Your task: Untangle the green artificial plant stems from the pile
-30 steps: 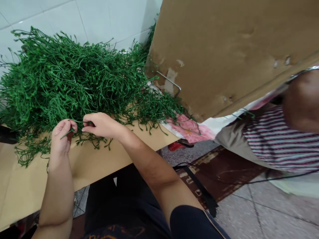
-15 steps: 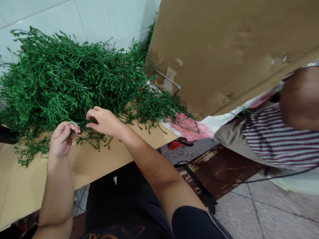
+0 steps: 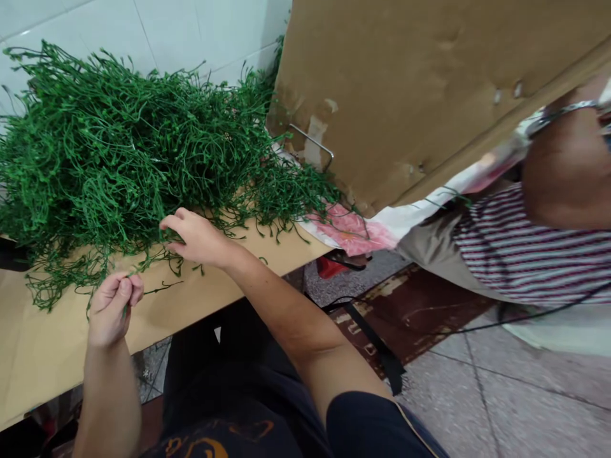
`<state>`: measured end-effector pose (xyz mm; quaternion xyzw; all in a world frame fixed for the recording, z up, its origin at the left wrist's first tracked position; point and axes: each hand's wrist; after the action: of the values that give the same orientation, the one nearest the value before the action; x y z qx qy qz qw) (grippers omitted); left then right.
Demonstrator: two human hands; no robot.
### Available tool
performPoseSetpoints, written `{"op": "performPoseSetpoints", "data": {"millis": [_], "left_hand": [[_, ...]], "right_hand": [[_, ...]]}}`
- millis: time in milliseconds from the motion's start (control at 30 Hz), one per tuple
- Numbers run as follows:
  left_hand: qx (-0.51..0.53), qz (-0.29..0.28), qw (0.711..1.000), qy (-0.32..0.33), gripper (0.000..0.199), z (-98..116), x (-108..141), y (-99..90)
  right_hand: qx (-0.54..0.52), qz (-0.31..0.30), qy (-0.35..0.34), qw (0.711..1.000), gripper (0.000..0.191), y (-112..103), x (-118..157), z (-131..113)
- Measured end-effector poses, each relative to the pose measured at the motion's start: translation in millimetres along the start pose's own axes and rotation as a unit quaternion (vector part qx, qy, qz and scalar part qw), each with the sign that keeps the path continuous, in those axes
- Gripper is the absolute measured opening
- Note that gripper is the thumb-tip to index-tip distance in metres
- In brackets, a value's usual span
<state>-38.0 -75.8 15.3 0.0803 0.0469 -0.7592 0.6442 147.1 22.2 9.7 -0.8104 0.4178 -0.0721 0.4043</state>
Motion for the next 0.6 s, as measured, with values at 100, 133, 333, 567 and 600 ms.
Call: {"op": "performPoseSetpoints", "data": {"millis": [100, 133, 333, 567, 600], "left_hand": [[0.028, 0.018, 0.999, 0.027, 0.021, 5, 10, -2.7], [0.041, 0.028, 0.998, 0.035, 0.021, 6, 11, -3.8], [0.061, 0.045, 0.997, 0.006, 0.021, 4, 6, -2.0], [0.099, 0.019, 0.995, 0.005, 0.018, 6, 4, 5.3], [0.110, 0.016, 0.994, 0.004, 0.018, 8, 4, 5.1]], "right_hand": [[0.028, 0.019, 0.054, 0.998, 0.020, 3, 2, 12], [0.018, 0.031, 0.066, 0.997, 0.021, 3, 3, 14], [-0.213, 0.004, -0.010, 0.977, 0.033, 6, 16, -8], [-0.378, -0.048, -0.056, 0.923, 0.033, 25, 17, -30], [-0.389, -0.060, -0.054, 0.918, 0.027, 27, 16, -30]]}}
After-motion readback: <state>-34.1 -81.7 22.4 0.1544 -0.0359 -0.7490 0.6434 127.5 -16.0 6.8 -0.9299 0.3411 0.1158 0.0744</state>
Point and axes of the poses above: each hand's wrist, its own x-axis away from the middle knuckle, its own y-axis out of the palm, z = x × y, and after that the axes turned 12 degrees about -z, right-handed
